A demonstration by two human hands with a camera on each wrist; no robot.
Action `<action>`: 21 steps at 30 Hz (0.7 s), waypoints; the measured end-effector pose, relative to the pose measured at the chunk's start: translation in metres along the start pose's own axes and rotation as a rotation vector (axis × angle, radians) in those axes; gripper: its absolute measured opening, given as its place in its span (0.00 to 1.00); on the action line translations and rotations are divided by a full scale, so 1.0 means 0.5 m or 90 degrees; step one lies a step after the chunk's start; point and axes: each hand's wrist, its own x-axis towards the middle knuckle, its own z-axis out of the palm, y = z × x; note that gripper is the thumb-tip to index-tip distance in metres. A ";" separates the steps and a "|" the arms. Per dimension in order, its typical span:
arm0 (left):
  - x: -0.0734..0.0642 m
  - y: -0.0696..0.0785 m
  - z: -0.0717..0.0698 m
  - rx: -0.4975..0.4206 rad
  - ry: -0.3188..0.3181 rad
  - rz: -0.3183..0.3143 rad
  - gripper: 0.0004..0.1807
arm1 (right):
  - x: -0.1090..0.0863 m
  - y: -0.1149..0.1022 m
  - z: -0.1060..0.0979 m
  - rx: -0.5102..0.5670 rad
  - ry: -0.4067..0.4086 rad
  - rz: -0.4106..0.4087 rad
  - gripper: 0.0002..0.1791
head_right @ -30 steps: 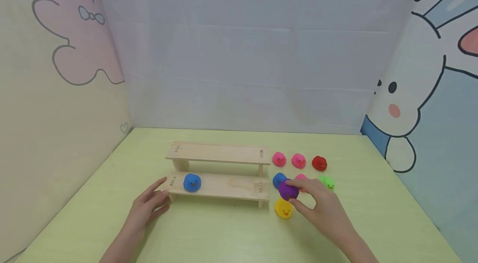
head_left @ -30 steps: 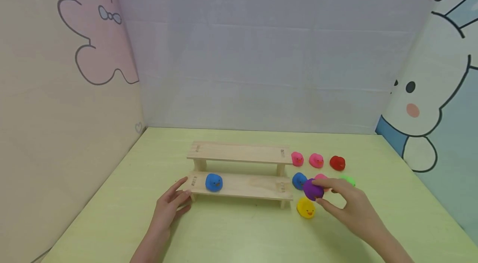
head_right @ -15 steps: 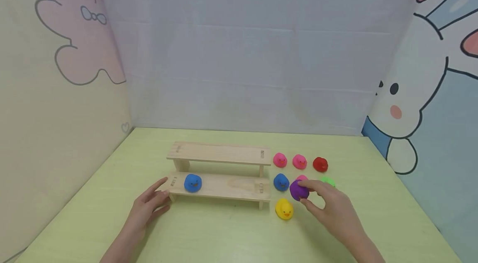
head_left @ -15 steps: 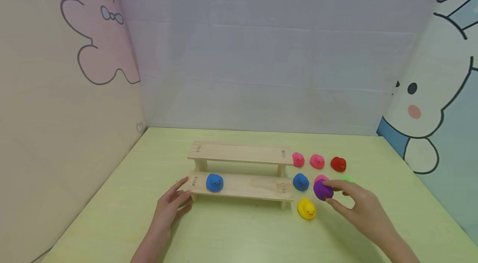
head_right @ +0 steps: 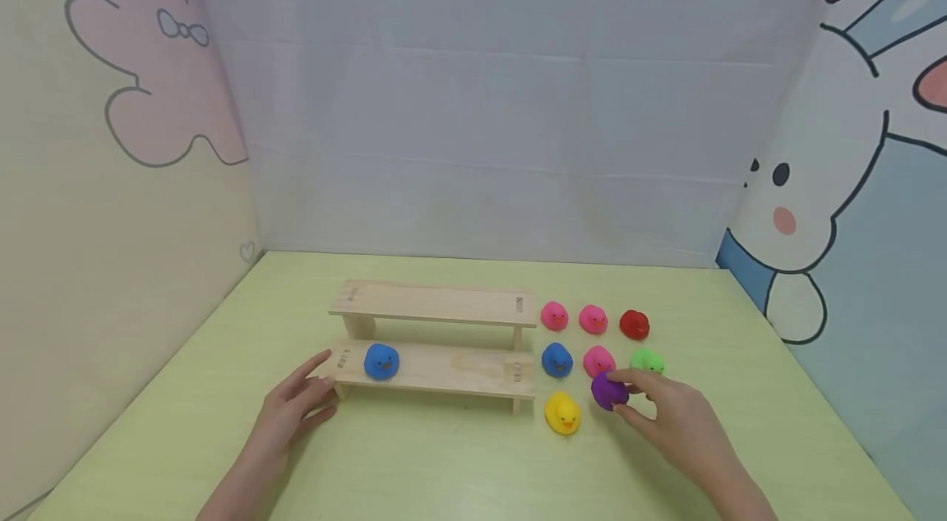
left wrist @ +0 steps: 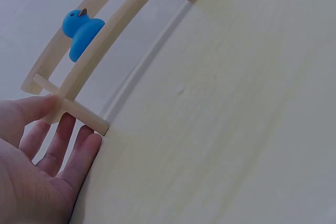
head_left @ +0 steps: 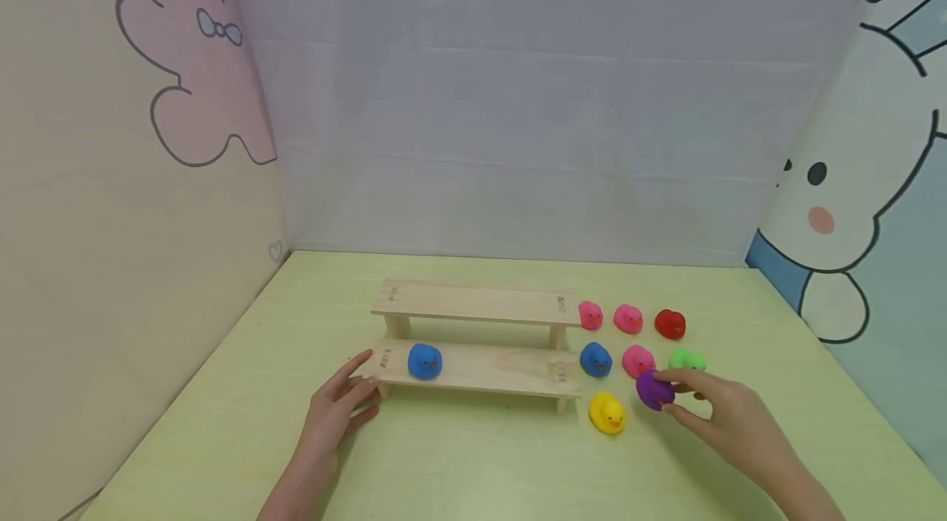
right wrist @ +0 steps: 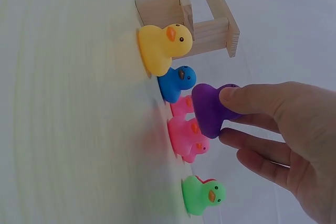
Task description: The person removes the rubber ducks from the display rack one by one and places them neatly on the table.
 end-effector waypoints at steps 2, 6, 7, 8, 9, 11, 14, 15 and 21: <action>0.001 0.000 0.000 0.000 0.002 0.000 0.31 | 0.002 0.005 0.002 -0.003 -0.026 0.010 0.21; 0.003 -0.003 0.000 -0.001 0.002 0.004 0.31 | 0.009 0.018 0.008 0.010 -0.100 0.040 0.20; 0.004 -0.003 -0.001 -0.001 0.001 0.004 0.31 | 0.011 0.021 0.010 0.020 -0.122 0.049 0.20; 0.004 -0.003 -0.001 0.000 0.002 0.004 0.31 | 0.012 0.024 0.012 0.030 -0.142 0.057 0.20; 0.004 -0.004 -0.001 0.000 0.002 0.003 0.31 | 0.014 0.027 0.014 0.045 -0.159 0.067 0.20; 0.005 -0.004 -0.001 0.000 0.001 0.003 0.32 | 0.016 0.032 0.017 0.069 -0.182 0.078 0.19; 0.003 -0.003 -0.001 -0.001 0.002 0.004 0.32 | 0.016 0.037 0.021 0.091 -0.187 0.072 0.19; 0.003 -0.003 0.000 0.000 0.002 0.005 0.32 | 0.016 0.039 0.021 0.095 -0.187 0.072 0.19; 0.003 -0.001 0.001 -0.004 0.002 0.006 0.32 | 0.016 0.041 0.020 0.099 -0.200 0.078 0.20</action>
